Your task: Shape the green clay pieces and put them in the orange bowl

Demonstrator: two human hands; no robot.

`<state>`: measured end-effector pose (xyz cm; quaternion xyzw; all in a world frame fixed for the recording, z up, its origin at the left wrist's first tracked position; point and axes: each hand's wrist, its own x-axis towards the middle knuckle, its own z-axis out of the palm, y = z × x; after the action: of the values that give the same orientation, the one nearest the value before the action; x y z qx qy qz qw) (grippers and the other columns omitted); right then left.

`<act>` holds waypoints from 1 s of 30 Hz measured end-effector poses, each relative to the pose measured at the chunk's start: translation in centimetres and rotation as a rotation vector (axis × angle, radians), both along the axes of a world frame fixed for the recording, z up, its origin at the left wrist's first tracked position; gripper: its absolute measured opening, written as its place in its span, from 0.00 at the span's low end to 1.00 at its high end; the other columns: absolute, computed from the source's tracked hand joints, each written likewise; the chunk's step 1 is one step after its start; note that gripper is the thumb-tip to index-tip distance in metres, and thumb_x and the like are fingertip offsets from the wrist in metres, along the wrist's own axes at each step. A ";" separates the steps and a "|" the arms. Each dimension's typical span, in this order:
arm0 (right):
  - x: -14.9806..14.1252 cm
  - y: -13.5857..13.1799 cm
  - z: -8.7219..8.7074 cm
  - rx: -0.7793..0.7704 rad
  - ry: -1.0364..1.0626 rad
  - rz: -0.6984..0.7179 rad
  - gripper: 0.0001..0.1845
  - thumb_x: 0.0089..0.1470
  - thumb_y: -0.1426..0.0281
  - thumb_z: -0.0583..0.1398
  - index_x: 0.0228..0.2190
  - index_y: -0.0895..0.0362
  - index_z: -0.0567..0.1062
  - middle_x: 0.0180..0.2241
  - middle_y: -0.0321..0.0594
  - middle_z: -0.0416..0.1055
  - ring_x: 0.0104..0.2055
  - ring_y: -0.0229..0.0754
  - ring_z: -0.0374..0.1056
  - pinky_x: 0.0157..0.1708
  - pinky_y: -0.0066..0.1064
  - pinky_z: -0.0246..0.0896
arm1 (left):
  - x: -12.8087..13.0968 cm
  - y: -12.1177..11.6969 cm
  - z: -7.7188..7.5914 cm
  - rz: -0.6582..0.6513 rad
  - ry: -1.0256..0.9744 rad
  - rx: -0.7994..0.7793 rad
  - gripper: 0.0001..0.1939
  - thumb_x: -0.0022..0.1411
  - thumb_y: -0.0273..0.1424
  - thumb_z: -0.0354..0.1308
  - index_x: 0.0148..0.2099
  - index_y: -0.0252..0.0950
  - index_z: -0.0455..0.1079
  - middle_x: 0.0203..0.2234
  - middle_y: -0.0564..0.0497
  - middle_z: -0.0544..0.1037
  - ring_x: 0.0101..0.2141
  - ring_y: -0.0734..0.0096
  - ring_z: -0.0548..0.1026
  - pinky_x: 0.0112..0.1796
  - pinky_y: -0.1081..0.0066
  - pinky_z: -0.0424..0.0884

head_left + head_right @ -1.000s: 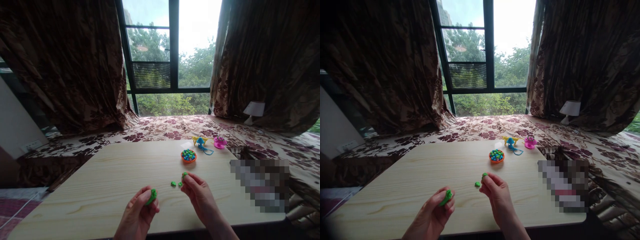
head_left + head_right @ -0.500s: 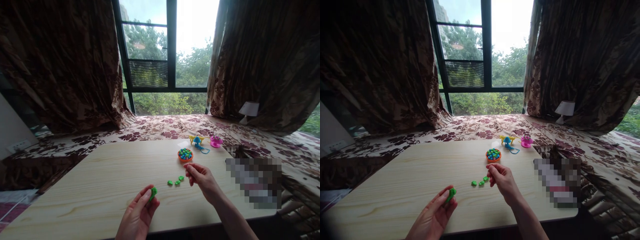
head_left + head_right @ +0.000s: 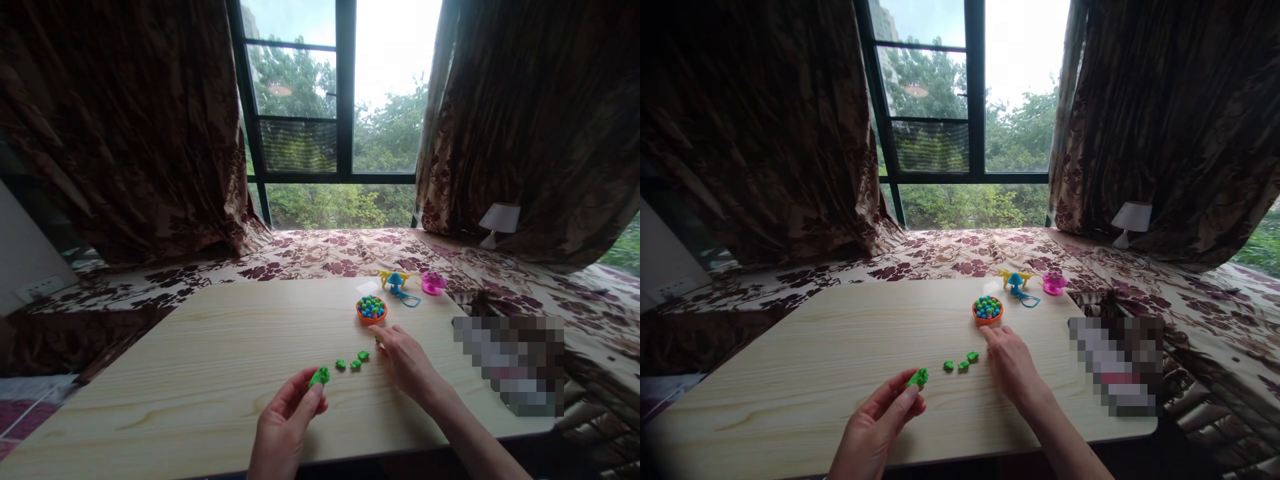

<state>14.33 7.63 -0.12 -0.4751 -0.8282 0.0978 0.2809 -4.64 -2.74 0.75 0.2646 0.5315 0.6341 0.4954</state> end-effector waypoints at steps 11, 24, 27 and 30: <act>0.0 -1.4 1.0 0.057 -0.033 -0.007 0.18 0.51 0.79 0.51 0.43 0.57 0.70 0.45 0.45 0.67 0.46 0.44 0.64 0.44 0.32 0.57 | 0.7 1.2 -0.9 0.011 0.097 0.031 0.17 0.39 0.35 0.66 0.35 0.35 0.74 0.21 0.53 0.76 0.23 0.73 0.72 0.30 0.73 0.69; -4.5 -6.8 3.3 -0.058 0.198 0.294 0.08 0.51 0.75 0.57 0.34 0.53 0.72 0.30 0.36 0.68 0.32 0.36 0.64 0.32 0.26 0.56 | 1.0 0.4 0.4 -0.131 0.015 0.021 0.16 0.42 0.36 0.64 0.34 0.33 0.75 0.27 0.47 0.79 0.30 0.66 0.74 0.34 0.69 0.70; -4.6 -7.0 3.0 -0.041 0.223 0.287 0.07 0.50 0.76 0.56 0.30 0.54 0.73 0.28 0.37 0.68 0.31 0.37 0.63 0.32 0.27 0.55 | 0.8 0.5 0.1 -0.157 0.016 -0.009 0.14 0.41 0.36 0.65 0.31 0.33 0.74 0.22 0.48 0.78 0.24 0.70 0.72 0.30 0.71 0.69; -4.9 -7.4 3.0 -0.149 0.429 0.305 0.07 0.50 0.74 0.56 0.25 0.55 0.74 0.25 0.36 0.68 0.28 0.36 0.63 0.30 0.27 0.56 | 0.6 0.6 0.0 -0.210 -0.054 -0.020 0.12 0.41 0.36 0.65 0.27 0.33 0.73 0.17 0.52 0.74 0.18 0.77 0.67 0.24 0.75 0.66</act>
<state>9.40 0.26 2.90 -0.3325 -0.8023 0.2979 0.3962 -4.00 -2.16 0.77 0.2968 0.4939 0.5801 0.5758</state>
